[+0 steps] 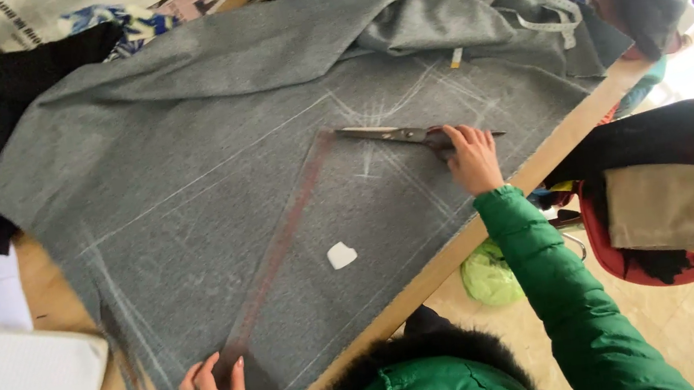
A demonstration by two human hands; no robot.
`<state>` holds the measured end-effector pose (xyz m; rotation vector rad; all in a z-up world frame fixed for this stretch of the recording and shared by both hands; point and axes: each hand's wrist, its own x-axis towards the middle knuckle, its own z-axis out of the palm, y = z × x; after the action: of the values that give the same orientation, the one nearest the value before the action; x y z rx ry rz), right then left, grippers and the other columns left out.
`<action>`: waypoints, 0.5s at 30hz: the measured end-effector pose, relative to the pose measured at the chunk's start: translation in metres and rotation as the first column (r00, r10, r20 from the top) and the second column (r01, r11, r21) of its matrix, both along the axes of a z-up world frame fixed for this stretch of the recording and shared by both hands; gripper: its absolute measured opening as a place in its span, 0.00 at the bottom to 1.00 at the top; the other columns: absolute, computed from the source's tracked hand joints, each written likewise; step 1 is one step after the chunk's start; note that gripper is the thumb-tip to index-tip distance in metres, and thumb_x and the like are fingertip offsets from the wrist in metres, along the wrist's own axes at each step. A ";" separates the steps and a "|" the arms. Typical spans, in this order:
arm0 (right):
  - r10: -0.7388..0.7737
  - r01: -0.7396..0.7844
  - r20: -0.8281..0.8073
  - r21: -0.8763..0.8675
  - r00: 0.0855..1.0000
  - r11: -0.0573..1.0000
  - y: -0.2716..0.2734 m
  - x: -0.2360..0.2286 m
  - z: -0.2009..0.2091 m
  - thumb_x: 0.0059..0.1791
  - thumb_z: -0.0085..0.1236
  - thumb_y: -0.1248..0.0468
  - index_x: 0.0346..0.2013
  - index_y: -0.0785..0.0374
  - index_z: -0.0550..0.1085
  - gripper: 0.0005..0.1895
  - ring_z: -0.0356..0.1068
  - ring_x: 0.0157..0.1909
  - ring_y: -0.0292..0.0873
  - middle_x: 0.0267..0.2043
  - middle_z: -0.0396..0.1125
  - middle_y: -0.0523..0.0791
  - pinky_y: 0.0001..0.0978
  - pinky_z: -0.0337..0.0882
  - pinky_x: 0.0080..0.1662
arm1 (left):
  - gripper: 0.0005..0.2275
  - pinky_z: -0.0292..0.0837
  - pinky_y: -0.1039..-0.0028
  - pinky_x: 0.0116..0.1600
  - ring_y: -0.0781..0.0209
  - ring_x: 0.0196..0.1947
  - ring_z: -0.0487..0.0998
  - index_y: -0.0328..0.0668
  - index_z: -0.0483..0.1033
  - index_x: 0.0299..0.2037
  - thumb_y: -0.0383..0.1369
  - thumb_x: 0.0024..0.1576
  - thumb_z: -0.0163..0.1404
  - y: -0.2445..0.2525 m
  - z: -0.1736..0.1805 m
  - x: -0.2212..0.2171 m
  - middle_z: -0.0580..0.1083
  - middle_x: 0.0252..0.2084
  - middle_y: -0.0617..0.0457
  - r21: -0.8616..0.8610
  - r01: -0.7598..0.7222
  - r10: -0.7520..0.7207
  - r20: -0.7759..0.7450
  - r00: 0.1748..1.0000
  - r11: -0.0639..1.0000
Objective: The person uses shears to cut a large piece of grey fabric laid out on a wooden table, following chalk lines drawn on the material. They periodically adjust the fabric's position and use a ruler to guide the cuts.
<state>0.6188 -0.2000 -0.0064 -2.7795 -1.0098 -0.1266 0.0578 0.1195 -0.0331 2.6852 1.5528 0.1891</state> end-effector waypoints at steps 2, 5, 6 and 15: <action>0.019 -0.020 -0.060 -0.004 0.998 1.000 0.000 0.012 0.005 0.43 0.58 0.68 0.70 0.58 0.62 0.39 0.61 0.59 0.62 0.60 0.61 0.54 0.62 0.58 0.60 | 0.16 0.72 0.56 0.50 0.53 0.48 0.76 0.62 0.81 0.50 0.55 0.59 0.54 -0.008 -0.005 0.013 0.73 0.58 0.60 0.010 0.025 -0.025 0.005 1.000 1.000; 0.109 -0.112 -0.108 -0.024 0.988 0.993 0.004 0.032 0.013 0.42 0.57 0.68 0.69 0.57 0.62 0.39 0.60 0.50 0.61 0.51 0.59 0.54 0.56 0.64 0.48 | 0.14 0.73 0.56 0.56 0.51 0.52 0.77 0.55 0.82 0.49 0.49 0.59 0.56 -0.040 0.029 0.067 0.74 0.57 0.57 0.086 0.167 -0.180 0.189 0.965 0.982; 0.168 -0.172 -0.097 -0.044 0.981 0.984 0.005 0.037 0.016 0.39 0.58 0.67 0.68 0.56 0.63 0.41 0.58 0.45 0.59 0.44 0.58 0.53 0.53 0.64 0.41 | 0.13 0.73 0.54 0.60 0.48 0.55 0.77 0.48 0.82 0.48 0.42 0.58 0.60 -0.054 0.046 0.090 0.75 0.55 0.52 0.172 0.275 -0.320 0.352 0.880 0.946; 0.206 -0.196 -0.552 0.078 0.808 0.978 -0.047 0.066 0.068 0.46 0.59 0.59 0.70 0.46 0.62 0.37 0.70 0.38 0.58 0.62 0.63 0.51 0.52 0.71 0.36 | 0.13 0.67 0.50 0.62 0.44 0.68 0.66 0.51 0.77 0.50 0.37 0.56 0.59 -0.229 0.066 0.320 0.70 0.61 0.53 -0.159 0.663 -0.501 0.533 0.681 0.732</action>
<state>0.6852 -0.2466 0.0614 -2.4210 -1.1053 0.6677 0.3773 -0.1095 0.0333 2.4474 0.4703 0.4396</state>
